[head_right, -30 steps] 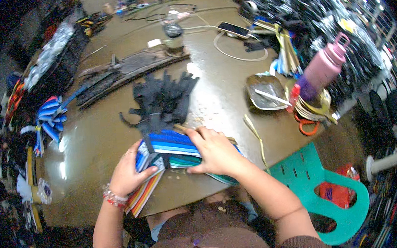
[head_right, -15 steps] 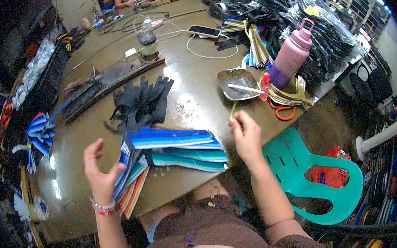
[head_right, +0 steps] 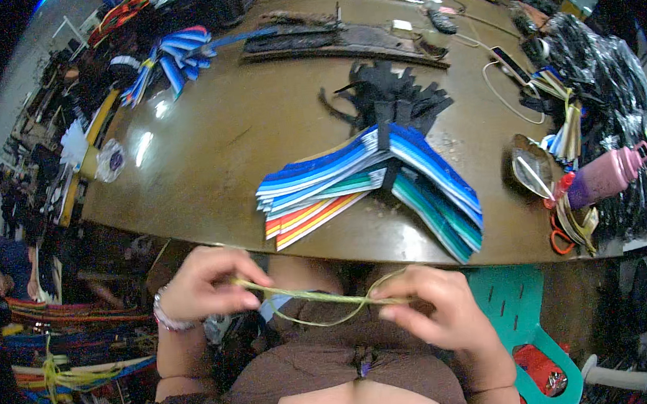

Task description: The person assembles a decorative bow by attaching colored ribbons to a black plastic frame using a white marker-like tool. They then gather multiple completed bows and tie them together with a yellow string.

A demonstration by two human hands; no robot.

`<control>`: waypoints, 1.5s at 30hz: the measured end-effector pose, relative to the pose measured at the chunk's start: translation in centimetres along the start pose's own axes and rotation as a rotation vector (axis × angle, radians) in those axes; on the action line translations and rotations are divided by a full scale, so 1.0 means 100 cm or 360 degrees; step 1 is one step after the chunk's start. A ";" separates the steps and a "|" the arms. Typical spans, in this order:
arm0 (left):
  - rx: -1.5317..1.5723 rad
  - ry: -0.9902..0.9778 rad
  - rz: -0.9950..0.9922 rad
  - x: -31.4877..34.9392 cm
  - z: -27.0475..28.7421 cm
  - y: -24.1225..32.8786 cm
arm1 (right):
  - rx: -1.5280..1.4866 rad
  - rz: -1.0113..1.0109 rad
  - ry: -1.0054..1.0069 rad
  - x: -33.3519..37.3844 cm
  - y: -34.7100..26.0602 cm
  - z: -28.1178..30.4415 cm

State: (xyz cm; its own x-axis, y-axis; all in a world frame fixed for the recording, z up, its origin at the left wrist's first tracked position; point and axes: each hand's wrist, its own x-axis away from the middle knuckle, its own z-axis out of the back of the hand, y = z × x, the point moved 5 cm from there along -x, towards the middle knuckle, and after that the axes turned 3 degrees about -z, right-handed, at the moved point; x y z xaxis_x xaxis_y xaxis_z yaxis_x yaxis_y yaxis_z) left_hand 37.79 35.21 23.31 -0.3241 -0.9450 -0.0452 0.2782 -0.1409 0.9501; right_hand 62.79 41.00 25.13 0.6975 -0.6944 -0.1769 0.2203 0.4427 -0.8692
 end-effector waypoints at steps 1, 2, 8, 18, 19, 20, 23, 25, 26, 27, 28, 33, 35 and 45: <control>0.0094 0.0091 0.0018 0.008 0.011 -0.014 | -0.0091 0.0002 0.0007 -0.002 0.018 -0.011; 0.0049 0.0180 0.0250 0.020 0.022 -0.034 | -0.0254 -0.0344 -0.0095 0.000 0.043 -0.032; -0.0999 0.0644 0.0624 0.015 0.083 -0.115 | 0.0630 0.0115 -0.0216 -0.021 0.099 -0.129; -0.1232 0.0105 -0.0088 -0.191 0.070 -0.150 | 0.0991 -0.0191 0.0362 -0.015 0.114 -0.074; -0.1213 0.0012 -0.0222 -0.214 0.059 -0.149 | 0.1008 -0.0243 0.0442 -0.008 0.118 -0.064; -0.1190 -0.0069 -0.0379 -0.235 0.048 -0.146 | 0.0965 -0.0287 0.0516 -0.003 0.124 -0.054; -0.1189 -0.0387 -0.0545 -0.276 0.020 -0.141 | 0.0985 -0.0700 0.0637 0.024 0.137 -0.026; -0.1277 -0.0504 -0.0510 -0.287 0.012 -0.135 | 0.0928 -0.0773 0.0825 0.035 0.132 -0.010; -0.1283 -0.0556 -0.0491 -0.287 0.013 -0.131 | 0.0987 -0.0593 0.0913 0.036 0.121 -0.004; -0.1247 -0.0586 -0.0476 -0.284 0.016 -0.124 | 0.1046 -0.0451 0.1005 0.037 0.108 0.004; -0.1300 -0.0579 -0.0398 -0.280 0.025 -0.118 | 0.1083 -0.0439 0.0958 0.033 0.100 0.009; -0.1176 -0.0474 0.0007 -0.235 0.073 -0.074 | 0.1536 -0.0038 0.0594 -0.009 0.052 0.069; -0.0473 -0.0347 0.0257 -0.210 0.063 -0.062 | 0.1507 0.0147 0.0390 -0.046 0.054 0.092; -0.1087 0.0300 -0.0225 -0.144 -0.089 -0.077 | -0.0357 -0.0911 -0.0045 -0.126 0.237 0.092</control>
State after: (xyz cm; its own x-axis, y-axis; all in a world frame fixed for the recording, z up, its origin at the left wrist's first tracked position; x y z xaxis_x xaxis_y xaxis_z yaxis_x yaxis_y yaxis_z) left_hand 48.40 47.28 13.84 -0.2543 -0.9302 -0.2645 0.7682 -0.3605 0.5290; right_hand 65.47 65.45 10.98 0.5293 -0.7700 0.3562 0.4186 -0.1281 -0.8991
